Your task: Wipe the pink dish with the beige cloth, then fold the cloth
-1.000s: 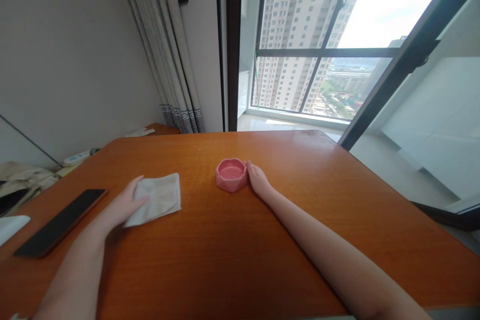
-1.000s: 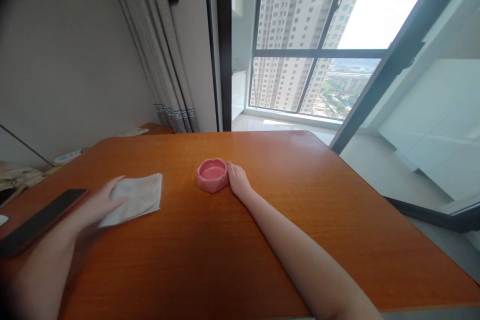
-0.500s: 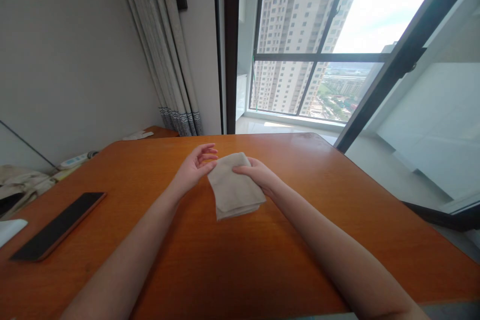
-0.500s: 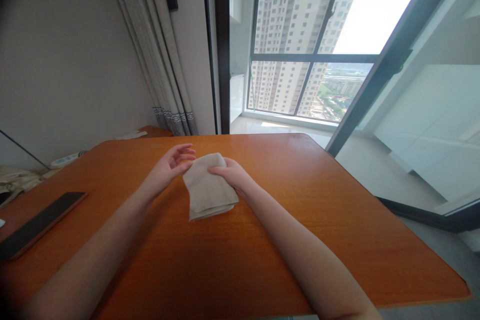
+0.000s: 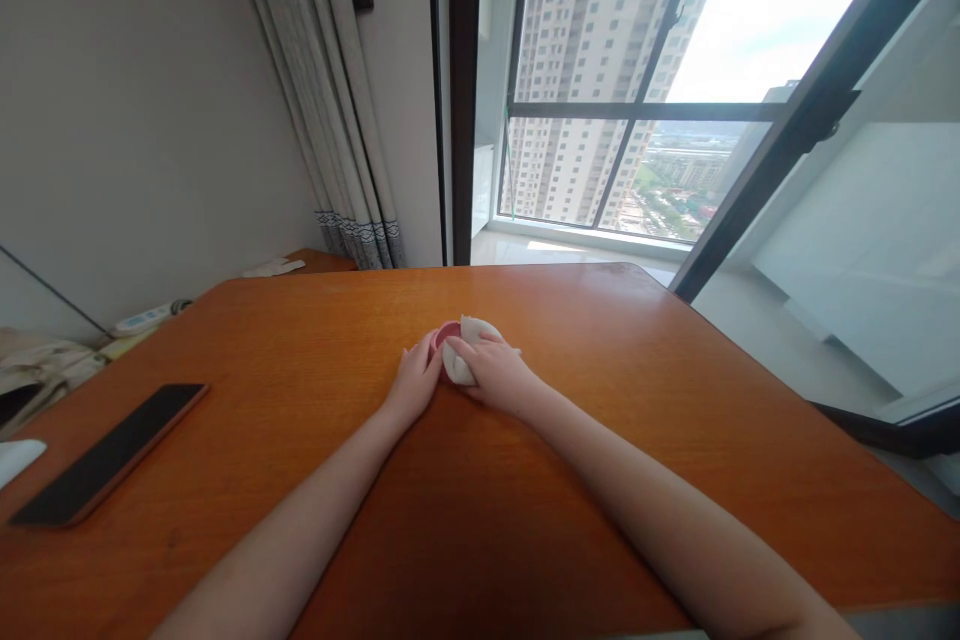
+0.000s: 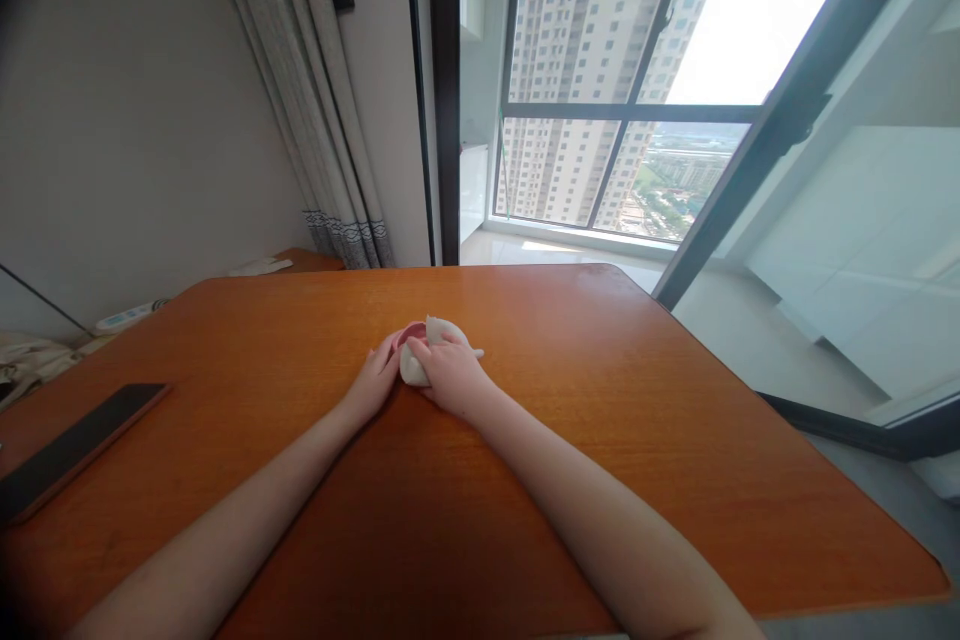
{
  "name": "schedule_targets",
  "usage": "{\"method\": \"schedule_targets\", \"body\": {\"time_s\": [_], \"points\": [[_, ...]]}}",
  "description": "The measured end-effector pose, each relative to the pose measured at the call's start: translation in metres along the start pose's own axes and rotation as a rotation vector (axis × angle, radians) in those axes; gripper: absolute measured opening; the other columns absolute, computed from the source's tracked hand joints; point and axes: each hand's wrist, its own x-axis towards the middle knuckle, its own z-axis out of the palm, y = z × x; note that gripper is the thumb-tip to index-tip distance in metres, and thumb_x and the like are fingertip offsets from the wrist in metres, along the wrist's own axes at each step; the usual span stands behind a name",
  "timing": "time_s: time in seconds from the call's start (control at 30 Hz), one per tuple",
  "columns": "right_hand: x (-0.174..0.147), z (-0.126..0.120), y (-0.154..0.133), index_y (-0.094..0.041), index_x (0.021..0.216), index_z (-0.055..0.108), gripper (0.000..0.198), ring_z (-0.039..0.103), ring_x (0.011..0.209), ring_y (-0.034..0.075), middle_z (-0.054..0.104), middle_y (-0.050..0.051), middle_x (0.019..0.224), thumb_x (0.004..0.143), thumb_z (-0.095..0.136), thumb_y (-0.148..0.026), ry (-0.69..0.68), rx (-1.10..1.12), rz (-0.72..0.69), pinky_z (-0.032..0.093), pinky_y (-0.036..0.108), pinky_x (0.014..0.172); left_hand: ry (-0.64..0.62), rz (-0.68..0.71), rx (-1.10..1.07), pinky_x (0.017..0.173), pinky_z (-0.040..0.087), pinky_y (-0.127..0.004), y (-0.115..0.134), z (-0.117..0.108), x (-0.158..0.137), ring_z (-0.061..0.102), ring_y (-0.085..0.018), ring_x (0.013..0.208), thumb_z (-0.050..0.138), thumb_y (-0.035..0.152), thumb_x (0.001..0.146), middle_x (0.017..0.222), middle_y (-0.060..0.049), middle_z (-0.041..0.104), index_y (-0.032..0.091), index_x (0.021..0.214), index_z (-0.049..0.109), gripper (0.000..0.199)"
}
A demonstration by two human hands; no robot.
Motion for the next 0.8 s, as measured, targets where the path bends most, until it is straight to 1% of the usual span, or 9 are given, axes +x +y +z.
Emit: {"method": "schedule_targets", "body": {"time_s": [0.13, 0.27, 0.37, 0.4, 0.47, 0.57, 0.67, 0.73, 0.8], "points": [[0.000, 0.002, 0.007, -0.018, 0.074, 0.062, 0.014, 0.060, 0.070, 0.023, 0.067, 0.008, 0.072, 0.070, 0.068, -0.030, -0.030, -0.040, -0.019, 0.042, 0.036, 0.076, -0.016, -0.023, -0.086, 0.106, 0.025, -0.049, -0.003, 0.004, -0.001, 0.044, -0.023, 0.124, 0.039, 0.040, 0.088, 0.132, -0.009, 0.051, 0.023, 0.128, 0.042, 0.044], [-0.005, 0.008, 0.004, -0.016, 0.083, 0.060, 0.007, 0.058, 0.071, 0.019, 0.065, 0.005, 0.073, 0.078, 0.058, -0.020, 0.083, -0.079, -0.124, 0.040, 0.034, 0.079, 0.073, -0.109, -0.268, 0.105, 0.034, -0.039, 0.005, 0.014, -0.005, 0.040, -0.020, 0.128, 0.041, 0.039, 0.087, 0.141, -0.011, 0.038, 0.022, 0.137, 0.023, 0.056], [-0.005, 0.013, -0.006, -0.015, 0.089, 0.059, 0.017, 0.055, 0.076, 0.018, 0.064, 0.006, 0.076, 0.087, 0.043, -0.013, 0.203, -0.173, -0.168, 0.038, 0.033, 0.083, 0.142, -0.141, -0.425, 0.100, 0.041, -0.033, 0.015, 0.019, -0.009, 0.044, -0.016, 0.125, 0.035, 0.036, 0.089, 0.144, -0.009, 0.034, 0.026, 0.139, 0.009, 0.057], [-0.004, 0.014, -0.010, -0.015, 0.092, 0.059, 0.020, 0.055, 0.078, 0.018, 0.063, 0.006, 0.078, 0.089, 0.040, -0.013, 0.228, -0.182, -0.183, 0.037, 0.033, 0.084, 0.149, -0.141, -0.470, 0.098, 0.042, -0.033, 0.018, 0.019, -0.009, 0.045, -0.015, 0.124, 0.034, 0.035, 0.089, 0.143, -0.009, 0.036, 0.027, 0.138, 0.009, 0.055], [-0.004, 0.015, -0.013, -0.015, 0.099, 0.058, 0.021, 0.055, 0.079, 0.018, 0.064, 0.007, 0.081, 0.090, 0.039, -0.015, 0.244, -0.157, -0.217, 0.037, 0.033, 0.085, 0.167, -0.132, -0.509, 0.099, 0.042, -0.034, 0.021, 0.015, -0.009, 0.046, -0.016, 0.122, 0.036, 0.031, 0.087, 0.139, -0.009, 0.040, 0.024, 0.135, 0.019, 0.051], [-0.005, 0.013, -0.010, -0.016, 0.105, 0.057, 0.022, 0.056, 0.080, 0.018, 0.065, 0.006, 0.083, 0.090, 0.042, -0.016, 0.235, -0.064, -0.267, 0.037, 0.033, 0.083, 0.181, -0.094, -0.432, 0.103, 0.038, -0.036, 0.021, -0.001, -0.003, 0.045, -0.018, 0.123, 0.041, 0.024, 0.080, 0.135, -0.008, 0.045, 0.020, 0.128, 0.035, 0.048], [-0.006, 0.009, -0.004, -0.017, 0.103, 0.059, 0.021, 0.056, 0.079, 0.017, 0.065, 0.005, 0.082, 0.090, 0.042, -0.016, 0.219, -0.014, -0.331, 0.037, 0.032, 0.084, 0.078, -0.053, -0.327, 0.104, 0.037, -0.038, 0.017, -0.023, 0.005, 0.045, -0.021, 0.123, 0.044, 0.019, 0.072, 0.135, -0.007, 0.047, 0.019, 0.127, 0.042, 0.055], [-0.006, 0.008, -0.002, -0.018, 0.101, 0.060, 0.022, 0.055, 0.078, 0.017, 0.065, 0.004, 0.080, 0.090, 0.041, -0.015, 0.191, -0.047, -0.376, 0.036, 0.032, 0.087, -0.011, -0.015, -0.291, 0.107, 0.032, -0.039, 0.014, -0.036, 0.010, 0.043, -0.023, 0.125, 0.047, 0.020, 0.070, 0.134, -0.008, 0.048, 0.017, 0.125, 0.047, 0.055], [-0.005, 0.008, -0.001, -0.019, 0.100, 0.060, 0.023, 0.054, 0.079, 0.017, 0.063, 0.004, 0.079, 0.091, 0.040, -0.014, 0.175, -0.104, -0.370, 0.034, 0.033, 0.091, -0.020, -0.002, -0.266, 0.109, 0.028, -0.039, 0.014, -0.040, 0.010, 0.042, -0.023, 0.125, 0.050, 0.026, 0.072, 0.133, -0.010, 0.049, 0.015, 0.122, 0.050, 0.051]]}}
